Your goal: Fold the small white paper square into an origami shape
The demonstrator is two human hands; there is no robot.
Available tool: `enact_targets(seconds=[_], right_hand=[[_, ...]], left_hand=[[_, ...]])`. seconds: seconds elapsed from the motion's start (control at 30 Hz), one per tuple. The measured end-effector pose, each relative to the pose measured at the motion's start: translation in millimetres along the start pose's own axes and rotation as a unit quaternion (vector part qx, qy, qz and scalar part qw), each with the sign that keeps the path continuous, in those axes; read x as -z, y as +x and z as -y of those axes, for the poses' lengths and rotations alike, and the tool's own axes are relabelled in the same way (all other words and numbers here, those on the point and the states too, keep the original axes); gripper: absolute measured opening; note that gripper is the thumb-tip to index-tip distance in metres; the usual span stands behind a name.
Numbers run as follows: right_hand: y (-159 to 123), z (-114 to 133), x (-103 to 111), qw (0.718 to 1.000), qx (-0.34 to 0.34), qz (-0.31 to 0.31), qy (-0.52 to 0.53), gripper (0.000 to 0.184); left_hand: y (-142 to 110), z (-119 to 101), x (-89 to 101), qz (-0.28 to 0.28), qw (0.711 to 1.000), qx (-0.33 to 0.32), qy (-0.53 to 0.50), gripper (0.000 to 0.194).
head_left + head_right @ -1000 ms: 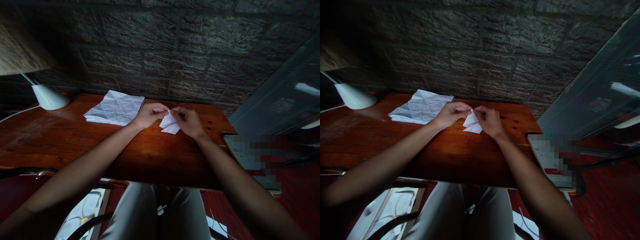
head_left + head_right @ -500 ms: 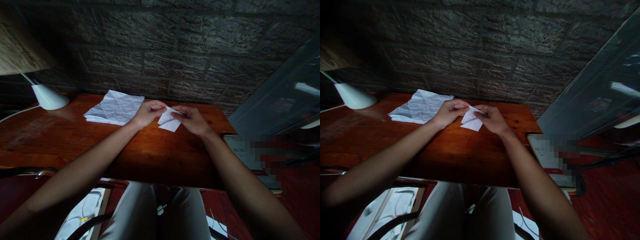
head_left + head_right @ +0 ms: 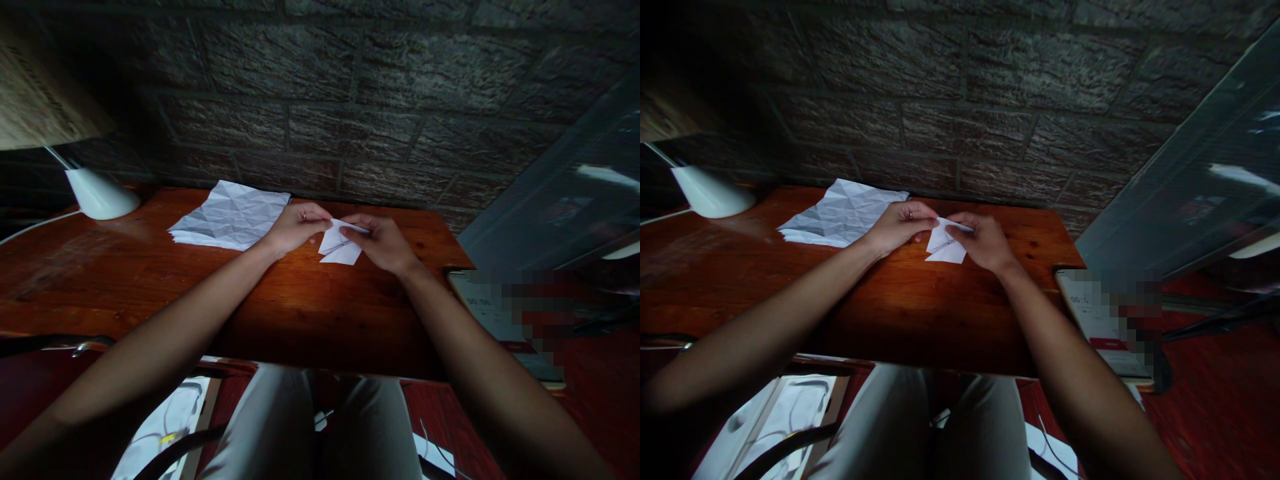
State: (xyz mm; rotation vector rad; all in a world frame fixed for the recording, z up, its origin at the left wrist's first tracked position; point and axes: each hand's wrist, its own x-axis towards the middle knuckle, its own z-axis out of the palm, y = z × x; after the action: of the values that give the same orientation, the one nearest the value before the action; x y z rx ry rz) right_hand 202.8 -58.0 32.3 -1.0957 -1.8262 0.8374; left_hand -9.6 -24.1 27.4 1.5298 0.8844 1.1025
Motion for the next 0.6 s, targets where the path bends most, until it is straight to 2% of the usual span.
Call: enact_targets(seconds=[0.13,0.23,0.6], right_hand=[[-0.1,-0.2,-0.5,0.999,0.015,-0.016,-0.047,0.022],[-0.3,-0.9,-1.4,0.998,0.018,-0.026,-0.061,0.023],[1.0,-4.5,-3.1,0.999,-0.01,-0.027,0.035,0.027]], left_hand=[[-1.1,-0.6,-0.1,0.0,0.999,0.028,-0.015,0.014],[-1.3,0.0,-1.6,-0.004,0.999,0.025,-0.034,0.019],[-1.9,-2.8,0.2,0.006,0.999,0.0,-0.048,0.025]])
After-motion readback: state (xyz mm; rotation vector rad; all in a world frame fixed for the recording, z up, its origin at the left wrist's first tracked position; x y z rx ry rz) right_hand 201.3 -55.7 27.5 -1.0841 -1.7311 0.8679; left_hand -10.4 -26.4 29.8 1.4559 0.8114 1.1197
